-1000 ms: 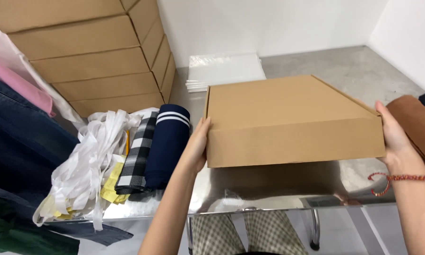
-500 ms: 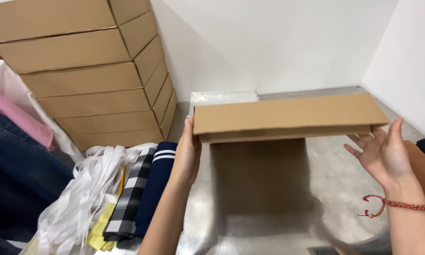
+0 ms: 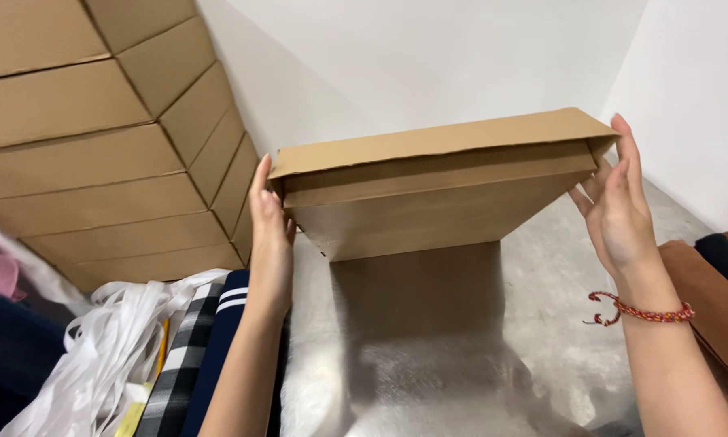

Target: The person places a rolled brown fabric item into a clear plastic bag, seals it, and puts it into a cardboard box. They then close the box and tie it with a white ribbon, forming a bow on top.

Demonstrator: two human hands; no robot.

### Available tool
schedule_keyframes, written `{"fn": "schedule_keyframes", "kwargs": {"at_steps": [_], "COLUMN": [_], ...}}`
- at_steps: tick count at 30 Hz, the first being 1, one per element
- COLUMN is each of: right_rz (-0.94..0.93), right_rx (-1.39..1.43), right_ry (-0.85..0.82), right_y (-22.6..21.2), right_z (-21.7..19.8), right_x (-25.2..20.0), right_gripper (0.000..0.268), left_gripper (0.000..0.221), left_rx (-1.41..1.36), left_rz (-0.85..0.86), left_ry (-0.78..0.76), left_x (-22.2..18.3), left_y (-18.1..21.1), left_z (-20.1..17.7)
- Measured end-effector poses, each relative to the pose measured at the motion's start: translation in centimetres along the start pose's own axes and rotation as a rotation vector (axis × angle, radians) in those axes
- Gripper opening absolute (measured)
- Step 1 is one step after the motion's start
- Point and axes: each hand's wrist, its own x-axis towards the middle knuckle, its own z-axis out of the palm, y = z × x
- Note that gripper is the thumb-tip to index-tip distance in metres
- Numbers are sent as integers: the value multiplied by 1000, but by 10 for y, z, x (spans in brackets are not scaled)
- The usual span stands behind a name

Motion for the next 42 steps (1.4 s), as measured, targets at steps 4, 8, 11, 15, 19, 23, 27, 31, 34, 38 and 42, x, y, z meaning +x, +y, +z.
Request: {"fn": "schedule_keyframes", "kwargs": {"at_steps": [4,8,11,15,19,23,27,31,34,38,42], "right_rz": [-7,31,59,-8,-44,-5,168,500,493,610,781], "right_rx": [-40,-43,-83,-181,-231,-99,-119,-9,-14,2,-204], "right_ry": [16,74,128,187,172,138,96,174,116,69,72], "right_y": [-2,3,17,38,42,48,26,56,87,107,71], "right_z": [2,4,3,-2,-10,-31,-31,-52,-66,-60,-4], "right_x": [8,11,11,5,-7,-29,-44,-72,-98,-123,-125], "right_gripper": [72,71,54,32,29,59,113,90,88,87,56], "left_gripper": [90,85,81,63,67,73,95,76,81,75,63], "left_rx": [63,30,53,58,33,-60,-39,70,124,110,450], "left_rz": [14,4,6,6,-9,-89,-439,-386,-566,-673,-549], "left_ry": [-9,-27,-2,4,20,48,54,-8,-66,-59,-43], "left_x": [2,7,8,3,-6,-19,-30,-50,-70,-86,-97], "left_y": [6,-8,-26,-52,-55,-54,-38,-51,-57,-94,-131], "left_z": [-1,-7,-10,-17,-19,-27,-32,-37,-38,-38,-33]}}
